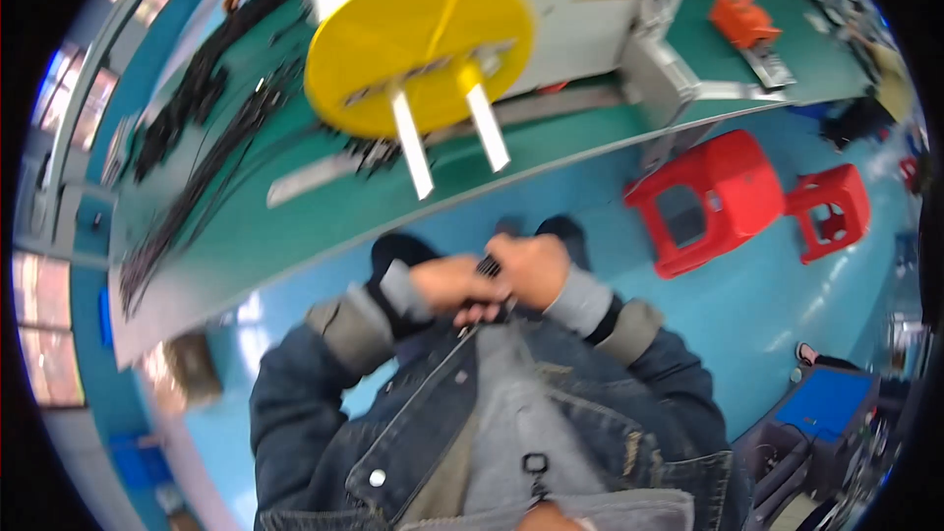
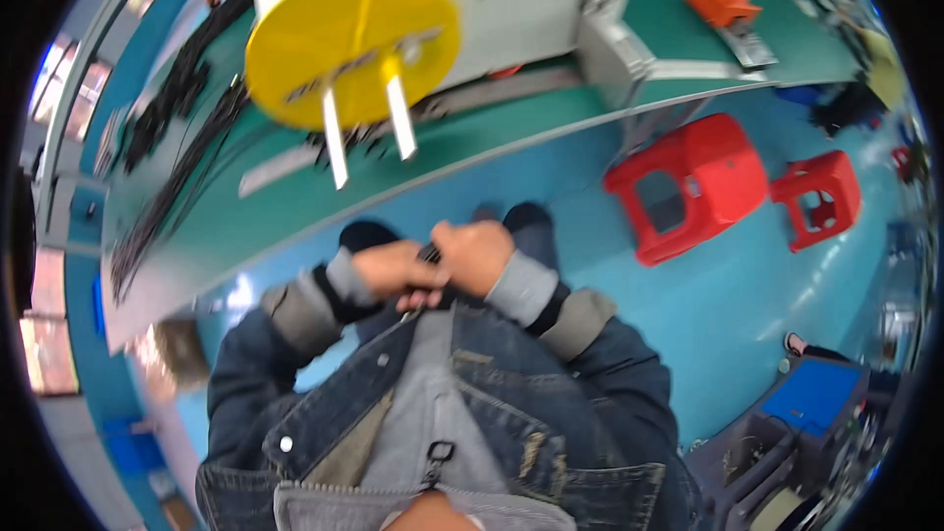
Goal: The person picks up a cable, winds it around the spindles of a machine, and removes the coiled cable. They then secure the coil with a tie and repeat the process for several more cables.
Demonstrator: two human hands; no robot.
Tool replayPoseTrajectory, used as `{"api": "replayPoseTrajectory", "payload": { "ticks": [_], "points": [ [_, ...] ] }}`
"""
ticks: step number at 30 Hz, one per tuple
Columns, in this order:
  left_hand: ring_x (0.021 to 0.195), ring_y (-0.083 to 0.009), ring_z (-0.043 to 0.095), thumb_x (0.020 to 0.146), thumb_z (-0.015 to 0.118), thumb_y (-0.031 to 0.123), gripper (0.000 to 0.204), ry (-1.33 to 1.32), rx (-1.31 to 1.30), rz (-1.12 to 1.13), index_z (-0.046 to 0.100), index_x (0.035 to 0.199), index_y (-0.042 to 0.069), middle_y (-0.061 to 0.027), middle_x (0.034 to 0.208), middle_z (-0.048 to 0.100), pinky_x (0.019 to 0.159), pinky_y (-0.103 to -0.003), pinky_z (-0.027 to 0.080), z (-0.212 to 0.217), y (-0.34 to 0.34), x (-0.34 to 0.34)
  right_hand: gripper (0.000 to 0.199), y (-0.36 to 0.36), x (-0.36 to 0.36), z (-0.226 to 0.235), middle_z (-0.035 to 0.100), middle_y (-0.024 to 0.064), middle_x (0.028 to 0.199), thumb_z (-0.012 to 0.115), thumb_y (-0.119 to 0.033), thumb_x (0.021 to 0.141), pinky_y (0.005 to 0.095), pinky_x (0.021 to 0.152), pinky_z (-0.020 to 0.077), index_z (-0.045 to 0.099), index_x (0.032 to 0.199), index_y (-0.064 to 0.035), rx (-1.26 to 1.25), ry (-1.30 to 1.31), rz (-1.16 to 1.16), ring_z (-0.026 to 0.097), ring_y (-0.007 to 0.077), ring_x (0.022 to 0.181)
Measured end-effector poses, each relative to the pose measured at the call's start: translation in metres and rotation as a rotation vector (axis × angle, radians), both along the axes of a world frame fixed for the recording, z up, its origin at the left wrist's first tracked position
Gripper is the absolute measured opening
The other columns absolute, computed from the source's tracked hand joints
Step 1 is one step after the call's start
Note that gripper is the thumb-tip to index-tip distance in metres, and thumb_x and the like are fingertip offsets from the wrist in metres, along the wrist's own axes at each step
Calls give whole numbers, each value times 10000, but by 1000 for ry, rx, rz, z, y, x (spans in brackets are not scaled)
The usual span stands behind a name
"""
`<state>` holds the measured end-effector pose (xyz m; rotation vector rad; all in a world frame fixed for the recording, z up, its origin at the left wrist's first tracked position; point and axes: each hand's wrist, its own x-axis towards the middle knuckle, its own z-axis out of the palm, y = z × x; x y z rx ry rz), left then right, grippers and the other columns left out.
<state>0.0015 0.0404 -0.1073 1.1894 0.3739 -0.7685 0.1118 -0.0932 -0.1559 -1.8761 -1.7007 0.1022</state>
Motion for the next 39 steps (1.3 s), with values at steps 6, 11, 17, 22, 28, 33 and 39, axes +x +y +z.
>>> {"api": "replayPoseTrajectory", "payload": {
  "ticks": [6,11,17,22,28,33,39],
  "points": [
    [589,-105,553,867,477,477,472,130,-172,323,547,951,18,-67,770,592,441,-202,425,-10,0,-2,167,15,3,-5,574,142,582,531,-194,768,394,449,458,472,750,-39,-43,40,-26,591,304,527],
    [614,-121,567,863,429,538,546,86,-258,393,526,1012,22,-84,808,596,443,-208,432,-18,3,-5,132,23,-2,-9,578,156,592,504,-154,782,404,461,458,465,763,-29,-15,-4,-61,592,321,543],
    [569,-89,512,838,572,328,299,-48,-121,321,556,901,36,-35,701,558,437,-191,377,-35,2,-5,180,24,0,6,583,175,611,557,-150,738,425,487,462,460,793,-9,-155,106,-30,586,353,559],
    [536,-69,459,784,627,153,163,-158,140,197,546,857,32,1,643,505,444,-196,353,-40,-1,-14,268,24,0,-8,590,171,631,617,-155,695,422,509,466,488,869,3,-209,141,36,583,354,572],
    [538,-77,466,777,641,147,177,-205,254,410,544,864,27,4,641,510,472,-212,377,-33,7,-24,308,48,50,28,582,132,667,630,-135,723,357,570,469,546,994,-14,-22,567,200,576,322,622],
    [554,-90,481,763,648,108,188,-333,265,659,545,894,21,-6,674,532,505,-221,396,-24,5,-15,205,105,90,4,540,83,633,630,-171,758,304,592,453,583,895,-26,172,-130,-317,572,173,651],
    [583,-99,497,749,651,64,206,-516,279,973,539,916,18,-23,715,554,527,-225,410,-16,14,-19,152,66,35,41,520,20,620,629,-173,796,260,507,406,596,812,-26,17,918,67,502,119,566]
  ]
}}
